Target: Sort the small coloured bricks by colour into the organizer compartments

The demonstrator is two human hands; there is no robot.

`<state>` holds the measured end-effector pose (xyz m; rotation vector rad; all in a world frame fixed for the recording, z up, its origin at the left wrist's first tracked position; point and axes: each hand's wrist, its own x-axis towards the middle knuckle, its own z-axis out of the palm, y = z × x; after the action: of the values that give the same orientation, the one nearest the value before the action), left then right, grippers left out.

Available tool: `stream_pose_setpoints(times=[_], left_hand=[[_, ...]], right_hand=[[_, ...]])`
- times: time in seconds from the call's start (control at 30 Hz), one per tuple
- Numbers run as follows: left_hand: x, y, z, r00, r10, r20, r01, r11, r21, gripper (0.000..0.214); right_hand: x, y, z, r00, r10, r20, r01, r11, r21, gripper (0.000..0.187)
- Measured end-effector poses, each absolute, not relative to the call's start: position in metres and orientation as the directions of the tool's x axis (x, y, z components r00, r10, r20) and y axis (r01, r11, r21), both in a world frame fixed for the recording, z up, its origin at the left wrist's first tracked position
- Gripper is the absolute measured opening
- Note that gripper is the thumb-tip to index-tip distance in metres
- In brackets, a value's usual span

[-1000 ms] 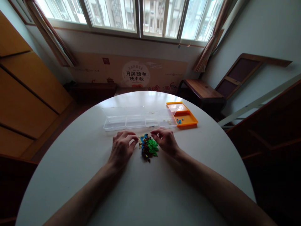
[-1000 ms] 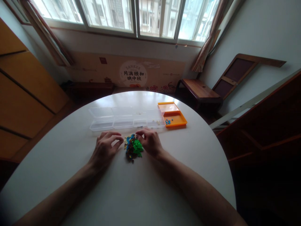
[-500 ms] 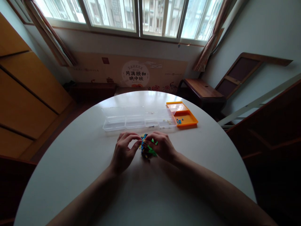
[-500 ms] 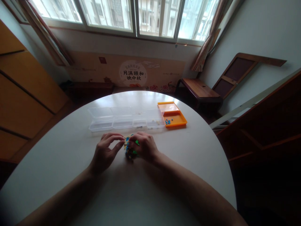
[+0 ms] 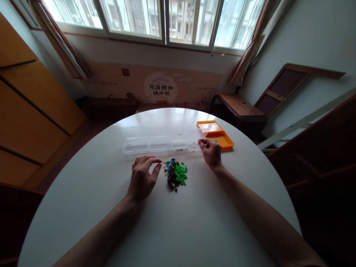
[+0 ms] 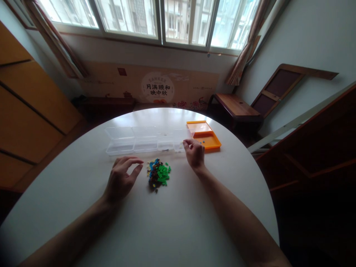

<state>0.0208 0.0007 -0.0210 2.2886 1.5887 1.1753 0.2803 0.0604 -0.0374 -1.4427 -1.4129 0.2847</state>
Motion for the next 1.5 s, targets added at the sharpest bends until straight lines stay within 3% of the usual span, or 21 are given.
stream_pose_setpoints(times=[0.4, 0.73, 1.03, 1.5], left_hand=[[0.027, 0.004, -0.027, 0.202, 0.879, 0.431, 0.821, -0.392, 0.415, 0.018], [0.031, 0.017, -0.026, 0.199, 0.908, 0.369, 0.782, -0.374, 0.499, 0.018], [0.031, 0.039, -0.012, 0.33, 0.907, 0.263, 0.787, -0.418, 0.454, 0.018], [0.019, 0.044, -0.019, 0.374, 0.889, 0.266, 0.73, -0.459, 0.506, 0.018]], right_hand=[[0.273, 0.051, -0.041, 0.204, 0.815, 0.543, 0.633, 0.313, -0.708, 0.023], [0.274, 0.049, -0.041, 0.144, 0.822, 0.551, 0.668, 0.33, -0.667, 0.02], [0.275, 0.052, -0.038, 0.147, 0.822, 0.551, 0.655, 0.337, -0.677, 0.02], [0.273, 0.055, -0.04, 0.151, 0.828, 0.541, 0.612, 0.351, -0.709, 0.017]])
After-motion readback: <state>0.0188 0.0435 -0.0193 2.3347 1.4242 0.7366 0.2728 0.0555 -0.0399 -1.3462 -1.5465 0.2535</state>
